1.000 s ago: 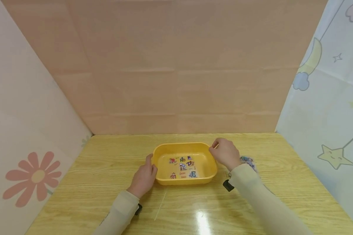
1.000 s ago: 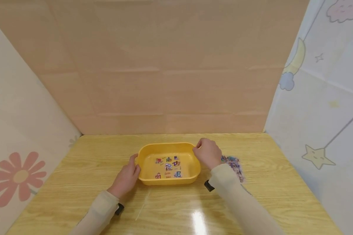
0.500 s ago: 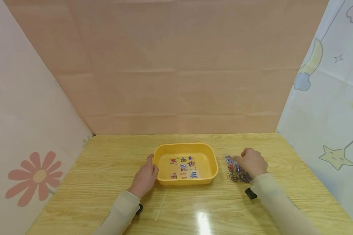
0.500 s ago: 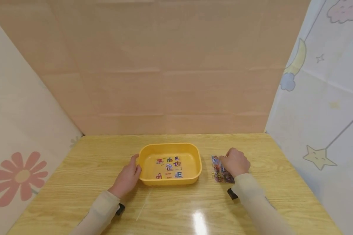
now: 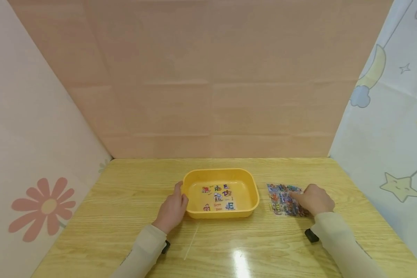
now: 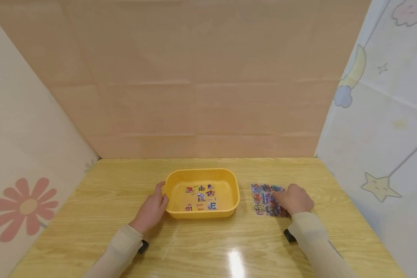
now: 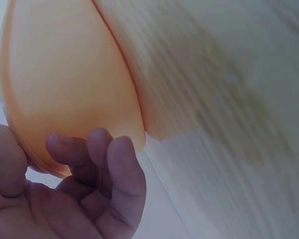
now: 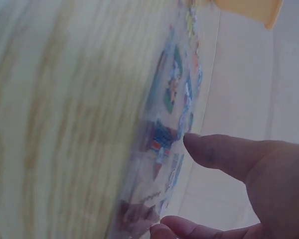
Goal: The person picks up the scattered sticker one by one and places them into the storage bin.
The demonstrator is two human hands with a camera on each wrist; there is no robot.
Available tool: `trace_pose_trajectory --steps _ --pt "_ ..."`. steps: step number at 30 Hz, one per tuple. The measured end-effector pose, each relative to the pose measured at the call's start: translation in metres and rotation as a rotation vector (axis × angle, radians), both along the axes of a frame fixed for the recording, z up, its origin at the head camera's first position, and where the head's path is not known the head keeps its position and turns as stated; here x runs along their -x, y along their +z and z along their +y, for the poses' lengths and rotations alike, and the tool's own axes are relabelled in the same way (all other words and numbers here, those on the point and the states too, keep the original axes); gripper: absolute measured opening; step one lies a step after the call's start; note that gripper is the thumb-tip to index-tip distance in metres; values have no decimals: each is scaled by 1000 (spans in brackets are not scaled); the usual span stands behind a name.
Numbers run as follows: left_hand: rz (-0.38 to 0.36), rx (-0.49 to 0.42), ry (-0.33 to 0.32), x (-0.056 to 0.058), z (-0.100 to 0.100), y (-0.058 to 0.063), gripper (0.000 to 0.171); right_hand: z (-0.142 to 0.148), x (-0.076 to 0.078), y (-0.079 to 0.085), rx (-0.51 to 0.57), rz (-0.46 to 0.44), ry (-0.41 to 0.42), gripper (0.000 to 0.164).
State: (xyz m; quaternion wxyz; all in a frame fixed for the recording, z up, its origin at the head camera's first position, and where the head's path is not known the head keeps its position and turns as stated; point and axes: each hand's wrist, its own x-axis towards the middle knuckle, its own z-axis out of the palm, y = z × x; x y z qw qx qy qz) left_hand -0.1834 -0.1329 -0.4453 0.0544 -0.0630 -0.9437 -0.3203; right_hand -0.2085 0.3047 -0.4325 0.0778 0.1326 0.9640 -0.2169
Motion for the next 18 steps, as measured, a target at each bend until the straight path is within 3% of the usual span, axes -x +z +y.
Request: trace_pose_trajectory --steps 18 --pt "1 2 -3 -1 0 0 49 -2 -1 1 26 10 -23 49"
